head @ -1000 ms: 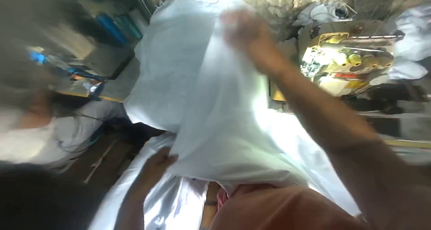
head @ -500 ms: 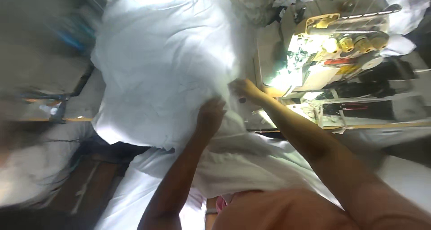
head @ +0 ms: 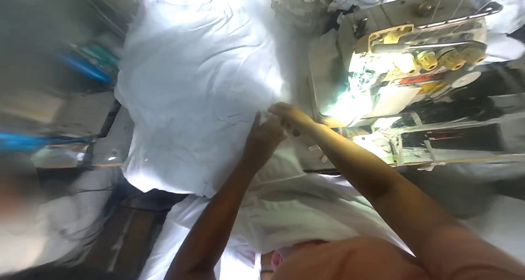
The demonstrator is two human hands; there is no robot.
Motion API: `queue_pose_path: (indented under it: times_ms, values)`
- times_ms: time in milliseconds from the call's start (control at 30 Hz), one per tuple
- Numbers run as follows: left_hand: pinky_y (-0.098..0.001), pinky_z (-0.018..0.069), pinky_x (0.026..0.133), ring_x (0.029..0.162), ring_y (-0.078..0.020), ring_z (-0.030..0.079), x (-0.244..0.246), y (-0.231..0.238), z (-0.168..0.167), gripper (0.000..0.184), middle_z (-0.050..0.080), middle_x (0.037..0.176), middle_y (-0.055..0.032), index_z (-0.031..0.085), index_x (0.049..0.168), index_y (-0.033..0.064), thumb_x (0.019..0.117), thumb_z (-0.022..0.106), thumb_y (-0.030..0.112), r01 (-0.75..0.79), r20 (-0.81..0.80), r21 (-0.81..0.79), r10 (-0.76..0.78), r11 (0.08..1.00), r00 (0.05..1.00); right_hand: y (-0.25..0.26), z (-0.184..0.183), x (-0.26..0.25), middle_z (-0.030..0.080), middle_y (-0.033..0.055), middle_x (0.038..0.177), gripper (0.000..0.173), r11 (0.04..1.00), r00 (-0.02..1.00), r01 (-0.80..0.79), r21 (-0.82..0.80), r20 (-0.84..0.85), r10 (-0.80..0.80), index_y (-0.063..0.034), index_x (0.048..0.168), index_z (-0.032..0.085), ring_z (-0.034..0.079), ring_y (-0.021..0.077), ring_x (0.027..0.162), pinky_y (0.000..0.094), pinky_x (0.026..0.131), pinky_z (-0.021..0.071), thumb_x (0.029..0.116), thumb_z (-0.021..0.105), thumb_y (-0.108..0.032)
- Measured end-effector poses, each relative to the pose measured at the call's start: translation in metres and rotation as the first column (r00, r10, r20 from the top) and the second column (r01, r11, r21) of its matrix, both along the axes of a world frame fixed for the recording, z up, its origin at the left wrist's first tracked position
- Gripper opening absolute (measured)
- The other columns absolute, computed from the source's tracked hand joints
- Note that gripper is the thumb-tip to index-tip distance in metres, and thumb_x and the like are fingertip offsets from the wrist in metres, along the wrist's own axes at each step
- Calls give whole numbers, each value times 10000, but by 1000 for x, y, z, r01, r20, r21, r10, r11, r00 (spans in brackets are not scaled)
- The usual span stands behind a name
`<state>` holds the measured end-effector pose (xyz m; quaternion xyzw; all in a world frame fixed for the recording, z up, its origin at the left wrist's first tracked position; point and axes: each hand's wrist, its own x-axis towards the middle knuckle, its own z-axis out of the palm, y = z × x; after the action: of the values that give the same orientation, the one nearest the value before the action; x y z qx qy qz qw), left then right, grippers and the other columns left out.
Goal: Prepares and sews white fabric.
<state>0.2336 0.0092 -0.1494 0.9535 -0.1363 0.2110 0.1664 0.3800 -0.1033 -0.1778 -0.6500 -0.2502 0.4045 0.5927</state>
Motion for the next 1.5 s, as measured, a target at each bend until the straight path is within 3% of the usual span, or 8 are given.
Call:
queue_pose_path:
  times_ms: [67,167,333,567,733,1000,1333,1500]
  values:
    - [-584,376,1146,890,-284,753,-12,-1,4,141,752,876,-157,736,956,-54,959,663,67,-40,-51,-108,35,993,998,-3,-4,-6,606,17,887,287,999,999,-37,1,-40,37,-49,1245,605,469,32,554,195,493,406,1052,576,-259]
    - [-516,423,1129,916,-247,759,-15,-1,9,159,771,924,-160,756,1023,-62,959,657,44,-123,-143,-331,79,936,987,-8,-8,-17,581,4,741,209,994,987,94,56,-132,-86,4,1155,607,435,11,474,167,443,383,987,659,-108]
    - [-125,484,732,768,56,578,-2,-7,34,140,666,873,-5,673,1015,-50,1011,585,58,-213,-276,-641,37,737,960,-22,35,-43,619,10,836,163,949,886,302,93,-393,-244,-47,1185,538,461,8,465,151,425,404,1035,577,-98]
    - [-95,464,729,774,67,572,-2,2,92,142,695,891,-18,717,985,-38,979,655,90,-94,82,-478,151,873,985,-30,109,-70,673,-11,757,23,841,902,413,351,-287,-323,-18,961,635,640,34,600,195,571,562,979,630,-5]
    - [-107,431,737,826,12,550,-4,2,110,131,652,911,-45,726,959,-36,950,690,90,4,220,-420,98,908,971,-36,127,-81,639,-68,741,121,792,944,316,522,-88,-318,-23,960,672,579,-26,627,145,599,506,983,566,29]
    - [-100,449,749,880,20,555,0,4,111,92,616,986,-15,677,939,2,925,719,83,80,243,-502,51,861,969,-46,131,-81,648,-55,838,154,850,903,176,496,262,-340,-1,1024,700,544,-56,679,131,623,466,1005,550,-31]
    - [-124,499,752,826,50,598,3,0,112,188,680,1007,20,629,1125,-27,962,653,65,54,84,-626,-2,778,996,-50,131,-80,616,-73,793,150,874,913,169,456,262,-313,-24,980,689,524,-49,649,136,600,449,1012,543,-45]
    - [-97,458,753,822,38,568,7,-3,116,129,639,882,-10,731,961,-26,958,679,92,-5,110,-496,69,868,992,-48,124,-80,610,-80,779,109,825,946,221,520,92,-311,-82,1056,506,526,-46,631,135,574,429,992,535,1]
